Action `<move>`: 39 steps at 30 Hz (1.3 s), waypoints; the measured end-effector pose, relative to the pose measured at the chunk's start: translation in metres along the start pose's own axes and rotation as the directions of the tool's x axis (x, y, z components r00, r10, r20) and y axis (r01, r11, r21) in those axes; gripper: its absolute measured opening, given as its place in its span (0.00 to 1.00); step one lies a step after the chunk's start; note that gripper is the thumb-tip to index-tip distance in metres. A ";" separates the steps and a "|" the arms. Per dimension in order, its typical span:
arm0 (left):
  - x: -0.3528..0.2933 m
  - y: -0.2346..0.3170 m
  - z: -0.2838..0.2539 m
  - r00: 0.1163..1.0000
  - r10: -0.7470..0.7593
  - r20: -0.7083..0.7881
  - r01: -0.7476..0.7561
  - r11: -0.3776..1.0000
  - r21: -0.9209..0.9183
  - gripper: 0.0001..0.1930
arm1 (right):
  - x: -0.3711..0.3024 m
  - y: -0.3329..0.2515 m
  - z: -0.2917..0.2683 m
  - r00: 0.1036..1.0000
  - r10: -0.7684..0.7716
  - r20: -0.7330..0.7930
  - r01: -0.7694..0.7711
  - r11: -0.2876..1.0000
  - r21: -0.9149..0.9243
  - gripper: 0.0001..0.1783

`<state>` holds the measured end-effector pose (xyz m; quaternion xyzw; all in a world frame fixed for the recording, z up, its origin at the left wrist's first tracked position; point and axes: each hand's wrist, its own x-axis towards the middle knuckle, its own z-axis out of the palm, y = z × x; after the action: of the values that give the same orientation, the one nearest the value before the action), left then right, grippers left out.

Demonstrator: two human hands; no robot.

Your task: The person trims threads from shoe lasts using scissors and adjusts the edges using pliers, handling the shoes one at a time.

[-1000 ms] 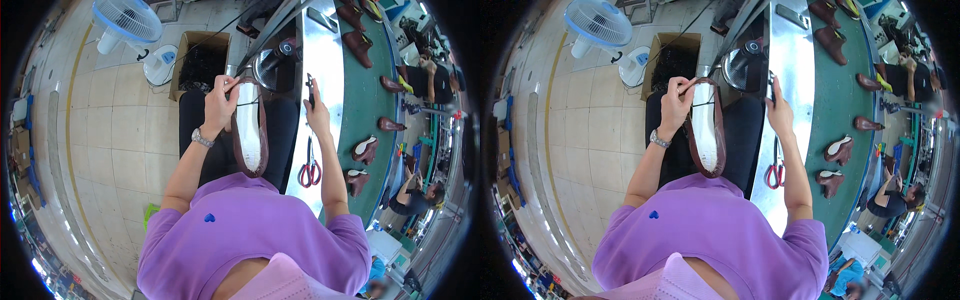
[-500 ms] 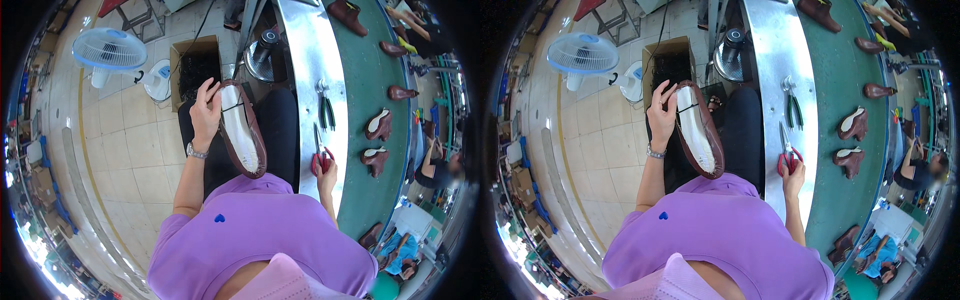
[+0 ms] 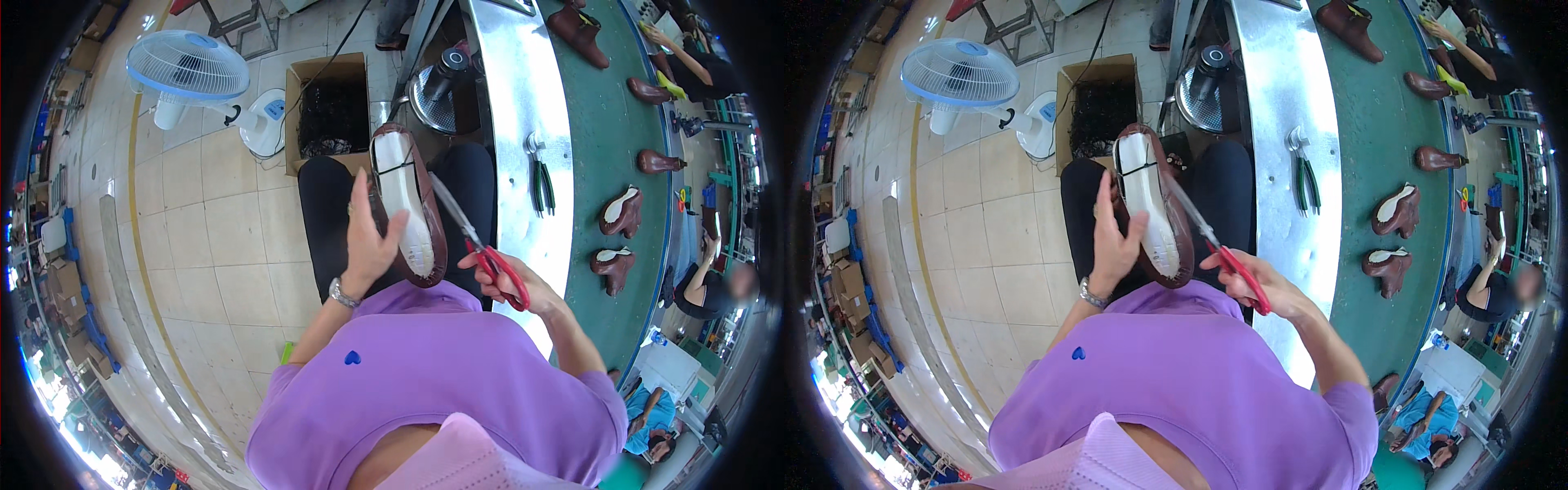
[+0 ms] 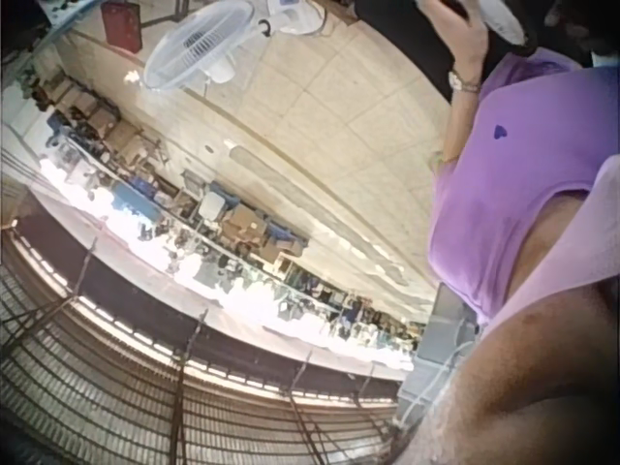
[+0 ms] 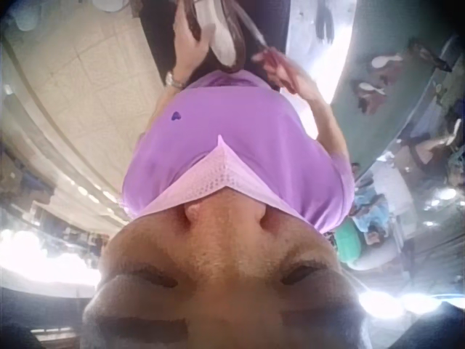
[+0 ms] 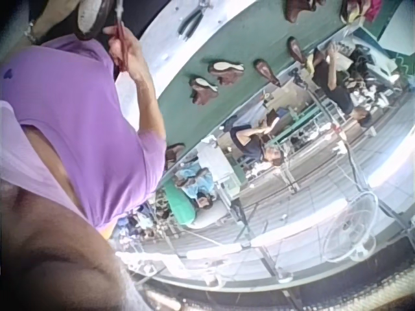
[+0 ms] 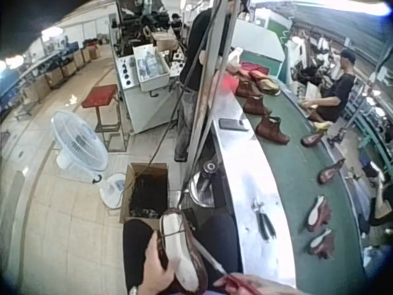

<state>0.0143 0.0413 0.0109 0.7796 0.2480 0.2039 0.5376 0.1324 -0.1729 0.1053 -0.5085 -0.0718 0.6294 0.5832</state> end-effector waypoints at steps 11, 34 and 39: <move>-0.011 0.009 0.011 0.994 -0.112 0.014 0.112 0.987 -0.117 0.43 | 0.057 -0.008 0.031 0.956 0.194 -0.219 -0.258 0.910 -0.323 0.30; 0.018 0.065 -0.020 0.781 0.613 -0.119 -0.517 0.741 0.427 0.07 | 0.043 0.058 -0.146 0.186 -0.786 -0.589 -0.449 0.465 -0.763 0.24; 0.009 0.098 -0.084 0.490 0.746 -0.452 -0.416 0.655 0.630 0.07 | 0.085 0.041 -0.192 0.223 -0.801 -0.555 -0.576 0.351 -0.738 0.27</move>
<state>-0.0111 0.0798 0.1321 0.7827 0.1774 0.5863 0.1105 0.2615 -0.2135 -0.0608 -0.9836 -0.0859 -0.0695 0.1426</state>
